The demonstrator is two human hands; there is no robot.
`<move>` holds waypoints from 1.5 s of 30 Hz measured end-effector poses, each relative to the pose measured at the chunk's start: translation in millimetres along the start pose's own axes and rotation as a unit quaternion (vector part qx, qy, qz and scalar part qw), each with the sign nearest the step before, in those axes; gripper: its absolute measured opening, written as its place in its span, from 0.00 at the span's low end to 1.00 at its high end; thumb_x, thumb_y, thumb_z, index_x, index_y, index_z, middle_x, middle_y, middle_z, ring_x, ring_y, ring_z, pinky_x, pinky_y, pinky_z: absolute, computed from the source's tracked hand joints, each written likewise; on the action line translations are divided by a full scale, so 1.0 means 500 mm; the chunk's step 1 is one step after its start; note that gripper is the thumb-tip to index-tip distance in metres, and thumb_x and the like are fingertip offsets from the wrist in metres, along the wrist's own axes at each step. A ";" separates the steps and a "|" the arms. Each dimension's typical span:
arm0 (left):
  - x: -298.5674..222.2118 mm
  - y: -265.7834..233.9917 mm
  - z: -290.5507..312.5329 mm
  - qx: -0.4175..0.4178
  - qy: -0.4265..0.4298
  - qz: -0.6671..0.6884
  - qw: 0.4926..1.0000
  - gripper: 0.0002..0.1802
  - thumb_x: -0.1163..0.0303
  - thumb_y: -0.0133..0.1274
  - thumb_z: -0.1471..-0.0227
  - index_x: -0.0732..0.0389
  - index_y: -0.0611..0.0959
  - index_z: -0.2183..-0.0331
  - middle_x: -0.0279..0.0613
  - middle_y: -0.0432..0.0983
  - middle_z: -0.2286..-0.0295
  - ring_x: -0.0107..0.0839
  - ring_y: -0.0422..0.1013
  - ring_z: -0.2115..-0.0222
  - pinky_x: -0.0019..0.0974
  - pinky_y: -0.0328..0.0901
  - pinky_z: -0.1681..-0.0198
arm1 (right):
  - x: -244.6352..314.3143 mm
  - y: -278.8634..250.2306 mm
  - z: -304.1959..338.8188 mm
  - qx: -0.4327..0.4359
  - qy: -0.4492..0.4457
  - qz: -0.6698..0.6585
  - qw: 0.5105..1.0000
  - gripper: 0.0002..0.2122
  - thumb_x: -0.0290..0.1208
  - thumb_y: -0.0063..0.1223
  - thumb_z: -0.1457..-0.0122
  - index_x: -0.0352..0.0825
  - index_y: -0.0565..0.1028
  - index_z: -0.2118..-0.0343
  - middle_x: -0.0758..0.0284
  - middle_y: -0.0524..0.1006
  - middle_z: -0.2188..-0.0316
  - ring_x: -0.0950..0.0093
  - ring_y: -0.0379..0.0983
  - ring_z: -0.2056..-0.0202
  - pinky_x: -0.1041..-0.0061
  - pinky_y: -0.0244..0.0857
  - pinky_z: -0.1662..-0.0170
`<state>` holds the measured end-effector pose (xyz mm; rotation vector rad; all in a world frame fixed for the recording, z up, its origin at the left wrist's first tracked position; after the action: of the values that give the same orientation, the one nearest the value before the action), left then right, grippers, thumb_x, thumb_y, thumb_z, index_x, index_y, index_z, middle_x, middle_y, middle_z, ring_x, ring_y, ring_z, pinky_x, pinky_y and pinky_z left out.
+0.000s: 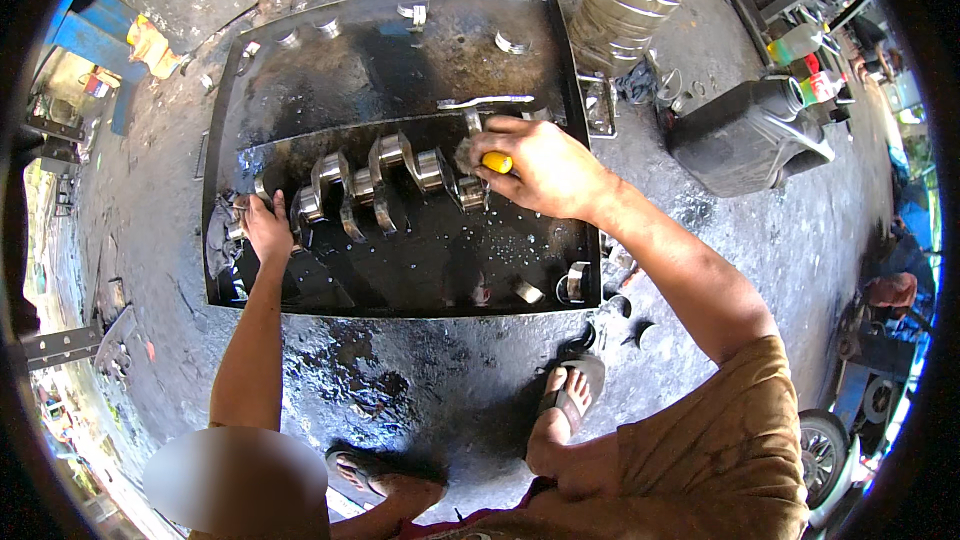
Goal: The person scrubs a crankshaft on a metal tray using a yellow-handled brush and a dark cloth, rotating the crankshaft to clean multiple sides. The person repeatedly wipes and scrubs the crankshaft, then lifts it from the tray.
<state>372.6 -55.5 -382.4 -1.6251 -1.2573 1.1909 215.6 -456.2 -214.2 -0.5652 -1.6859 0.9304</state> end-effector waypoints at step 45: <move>-0.013 -0.011 0.007 0.010 -0.015 0.022 1.000 0.24 0.52 0.47 0.38 0.67 0.74 0.61 0.56 0.77 0.61 0.54 0.69 0.53 0.56 0.52 0.39 | -0.040 0.127 0.089 0.304 0.151 0.149 0.929 0.23 0.25 0.59 0.49 0.48 0.75 0.47 0.63 0.71 0.51 0.62 0.76 0.54 0.64 0.70 0.47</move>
<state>367.0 -60.4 -377.1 -1.6323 -1.2299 1.2564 174.5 -447.6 -282.6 -0.5099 -0.9718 1.4310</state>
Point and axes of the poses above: each hand's wrist, its own z-axis away from the middle knuckle, its own y-axis out of the palm, x = y × z, the point moved 3 cm from there along -z, towards the middle knuckle
